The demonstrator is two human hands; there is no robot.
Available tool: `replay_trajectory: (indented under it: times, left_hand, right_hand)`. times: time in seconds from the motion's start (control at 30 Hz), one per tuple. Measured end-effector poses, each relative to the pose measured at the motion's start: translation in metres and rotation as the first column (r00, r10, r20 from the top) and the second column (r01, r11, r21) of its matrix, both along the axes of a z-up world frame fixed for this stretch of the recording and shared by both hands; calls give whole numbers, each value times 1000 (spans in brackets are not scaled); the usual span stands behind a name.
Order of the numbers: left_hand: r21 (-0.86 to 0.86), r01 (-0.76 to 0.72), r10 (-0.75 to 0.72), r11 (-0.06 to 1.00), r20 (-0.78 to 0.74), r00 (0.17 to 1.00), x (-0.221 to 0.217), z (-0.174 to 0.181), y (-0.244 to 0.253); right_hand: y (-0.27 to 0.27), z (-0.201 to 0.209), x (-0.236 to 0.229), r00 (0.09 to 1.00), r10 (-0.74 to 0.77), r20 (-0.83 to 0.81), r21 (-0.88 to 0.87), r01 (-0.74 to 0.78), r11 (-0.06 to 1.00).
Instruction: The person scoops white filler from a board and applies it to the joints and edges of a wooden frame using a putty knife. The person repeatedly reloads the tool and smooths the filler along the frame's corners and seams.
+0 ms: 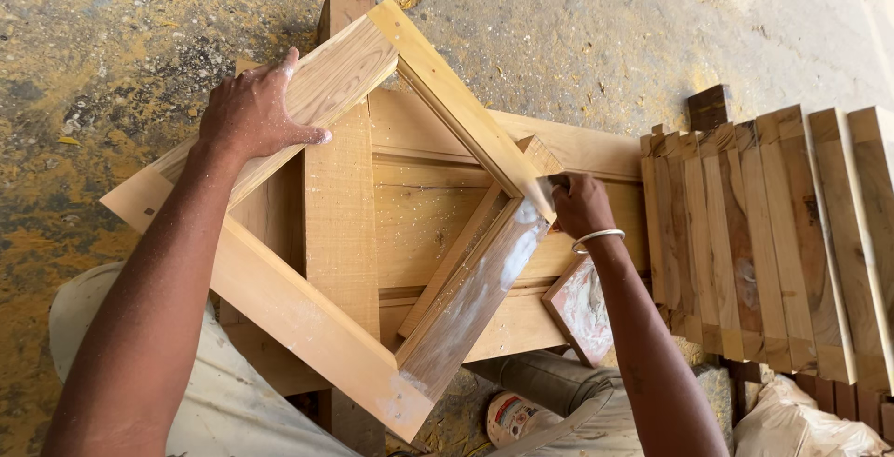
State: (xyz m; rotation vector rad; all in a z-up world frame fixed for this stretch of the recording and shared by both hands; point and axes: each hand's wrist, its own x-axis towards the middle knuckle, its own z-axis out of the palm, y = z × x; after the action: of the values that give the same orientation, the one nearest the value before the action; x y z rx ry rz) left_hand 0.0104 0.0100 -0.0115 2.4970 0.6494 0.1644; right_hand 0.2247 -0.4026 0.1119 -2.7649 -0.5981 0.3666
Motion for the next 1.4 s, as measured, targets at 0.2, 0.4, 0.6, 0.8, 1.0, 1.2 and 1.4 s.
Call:
replay_trajectory:
  times: [0.2,0.4,0.6,0.8,1.0,1.2,1.4]
  left_hand:
    - [-45,4,-6,999,-48,999,-4,-15,-2]
    - [58,3,-6,998,46,999,-1,-20,2]
    - [50,4,-6,999,30,1000,-2,-18,0]
    - [69,19,-19,997,-8,1000,-1,-11,-1]
    - [55,-2,6,998,-68,998,-3,1,-4]
    - [69,-4,10,998,-85,996,-10,3,-10]
    - [127,3,3,992,-50,999,-6,-1,-7]
  right_hand:
    - [-18,-28,-3,926,362,107,-76,-355,932]
    - [-31,-15,-31,934,330,-135,-111,-345,932]
    - [-53,-8,-108,854,489,-179,-38,-502,864]
    - [-102,8,-134,940,283,-191,13,-285,958]
    - [-165,1,-121,938,-158,-308,479,296,827]
    - [-140,-33,-120,993,46,112,448,-92,889]
    - [-106,-33,-103,736,577,355,52,-631,774]
